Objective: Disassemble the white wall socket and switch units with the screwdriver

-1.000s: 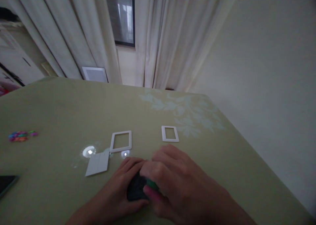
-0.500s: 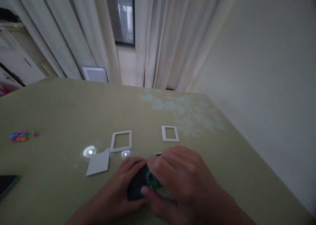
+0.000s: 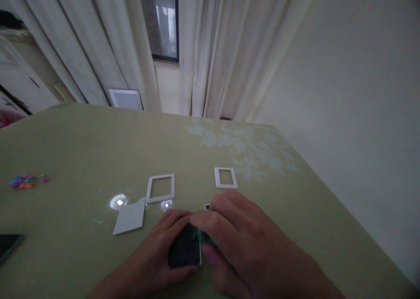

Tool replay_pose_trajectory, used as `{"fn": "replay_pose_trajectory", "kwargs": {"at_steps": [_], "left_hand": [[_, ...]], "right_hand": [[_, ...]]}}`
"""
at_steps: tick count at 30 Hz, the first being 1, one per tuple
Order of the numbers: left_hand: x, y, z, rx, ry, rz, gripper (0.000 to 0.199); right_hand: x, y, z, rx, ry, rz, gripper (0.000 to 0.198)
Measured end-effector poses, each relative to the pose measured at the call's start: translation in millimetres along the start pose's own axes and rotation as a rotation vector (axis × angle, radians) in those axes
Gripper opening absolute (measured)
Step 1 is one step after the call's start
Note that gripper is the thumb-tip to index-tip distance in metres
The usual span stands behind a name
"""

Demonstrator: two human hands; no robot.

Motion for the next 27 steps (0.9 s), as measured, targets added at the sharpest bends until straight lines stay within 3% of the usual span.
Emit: {"fn": "replay_pose_trajectory", "kwargs": {"at_steps": [5,8,11,14,16,18,20,24,27], "left_hand": [[1.9,0.5,3.0,-0.032,-0.012,0.015,0.089],[1.3,2.1,3.0,-0.033,-0.004,0.005,0.087],[1.4,2.8,3.5,-0.045,0.002,0.014,0.084],[2.4,2.9,3.7,-0.034,-0.011,0.026,0.089],[2.6,2.8,4.2,-0.029,-0.009,0.023,0.09],[2.6,2.5,4.7,-0.03,-0.003,0.021,0.091],[2.7,2.1,5.0,-0.029,-0.004,0.02,0.092],[4.6,2.7,6.8,-0.017,-0.008,0.02,0.091],[6.1,3.4,8.5,-0.015,-0.03,0.027,0.09]], "right_hand": [[-9.1,3.4,-5.7,0.116,0.118,-0.107,0.022],[-4.6,1.9,-1.1,0.064,0.043,-0.035,0.018],[-2.6,1.9,-0.4,0.067,-0.002,-0.021,0.03],[-6.0,5.4,-6.9,0.164,0.076,-0.09,0.015],[-4.2,5.8,-6.2,0.134,0.045,-0.05,0.011],[-1.6,5.9,-4.5,0.097,-0.037,0.015,0.033],[-1.9,7.1,-8.2,0.153,-0.06,0.023,0.054],[-6.4,9.2,-19.0,0.294,0.028,-0.062,0.026],[-4.0,4.5,-11.0,0.164,-0.026,-0.018,0.019]]}}
Point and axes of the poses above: each hand's wrist, its own y-axis away from the middle knuckle, its own x-axis out of the palm, z = x × y, the point moved 7 cm from there along -y, towards the middle knuckle, and after that the axes turned 14 degrees about z, right-handed, at the moved point
